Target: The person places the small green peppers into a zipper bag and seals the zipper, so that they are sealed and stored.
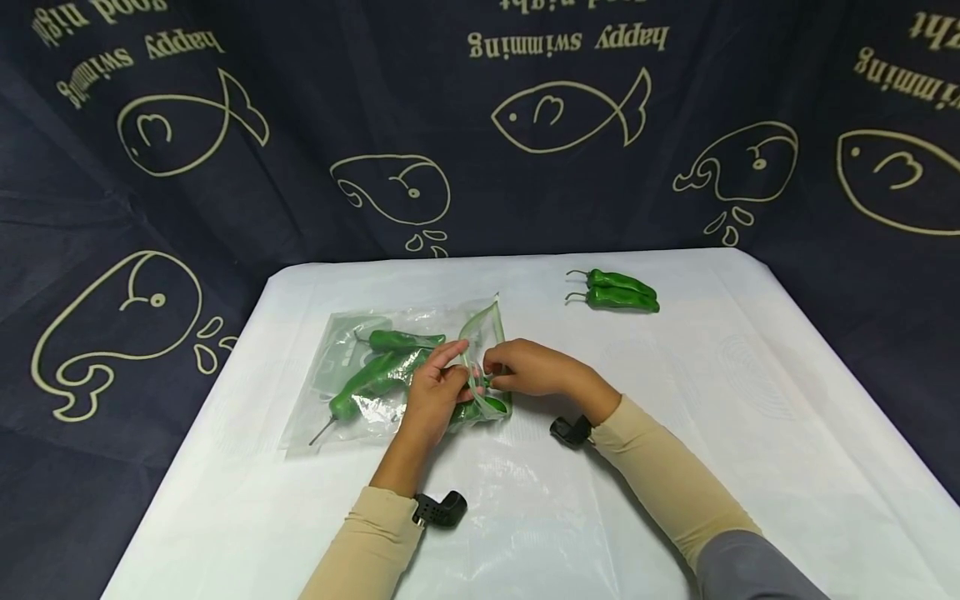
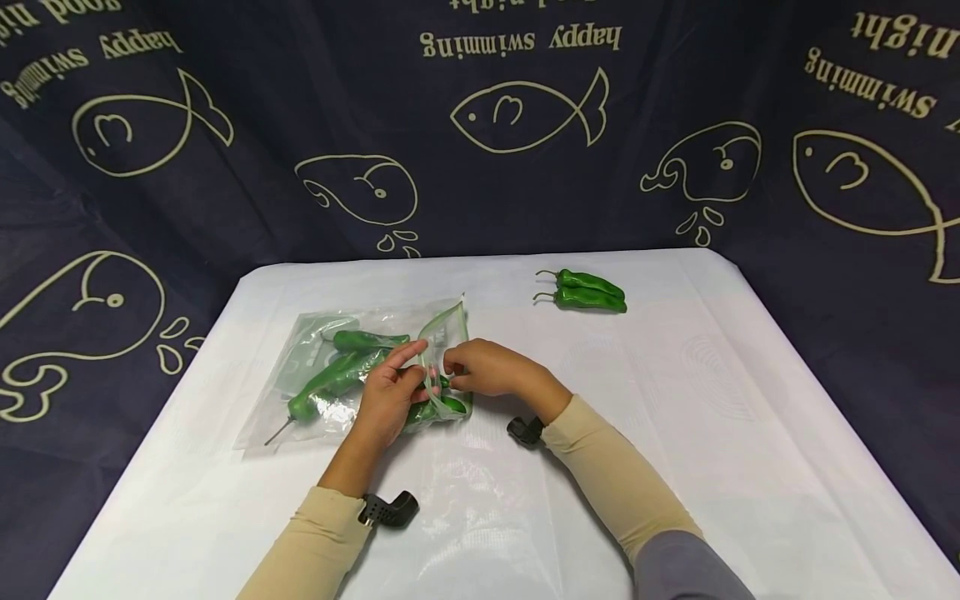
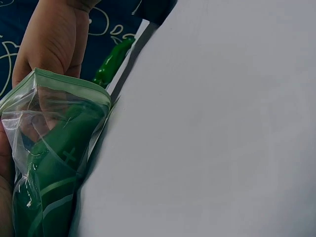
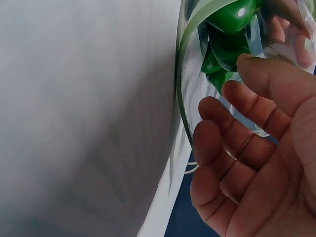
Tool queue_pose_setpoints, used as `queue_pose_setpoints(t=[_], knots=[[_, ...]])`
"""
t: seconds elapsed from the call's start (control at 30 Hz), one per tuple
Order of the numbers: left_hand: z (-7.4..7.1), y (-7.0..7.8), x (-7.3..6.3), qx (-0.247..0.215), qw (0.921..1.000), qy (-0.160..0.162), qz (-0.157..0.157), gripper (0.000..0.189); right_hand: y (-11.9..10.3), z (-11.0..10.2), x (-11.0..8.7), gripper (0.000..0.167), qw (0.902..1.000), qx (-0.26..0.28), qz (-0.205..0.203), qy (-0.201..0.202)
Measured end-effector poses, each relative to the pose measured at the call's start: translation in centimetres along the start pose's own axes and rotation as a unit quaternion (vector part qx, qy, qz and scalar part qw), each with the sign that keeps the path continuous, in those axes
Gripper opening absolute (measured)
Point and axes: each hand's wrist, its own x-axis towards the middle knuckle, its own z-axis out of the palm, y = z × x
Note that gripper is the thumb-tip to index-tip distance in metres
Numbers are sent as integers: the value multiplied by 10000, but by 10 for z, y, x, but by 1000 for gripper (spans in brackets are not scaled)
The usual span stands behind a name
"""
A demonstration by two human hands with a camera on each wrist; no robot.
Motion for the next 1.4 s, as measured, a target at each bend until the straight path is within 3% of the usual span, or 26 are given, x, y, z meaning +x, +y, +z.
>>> queue_pose_setpoints(t=[0.33, 0.6, 0.93, 1.4], knots=[[1, 0, 1, 29, 10000, 18, 61, 47, -3, 0, 3, 10, 9994, -209, 288, -44], [0, -1, 1, 195, 9998, 52, -18, 46, 2, -6, -7, 12, 9982, -251, 531, 125], [0, -2, 1, 214, 9998, 57, 32, 46, 42, -41, -44, 27, 9921, -301, 699, 1000], [0, -1, 0, 292, 9995, 75, 24, 46, 95, -73, -90, 33, 9690, -467, 1950, 1443]])
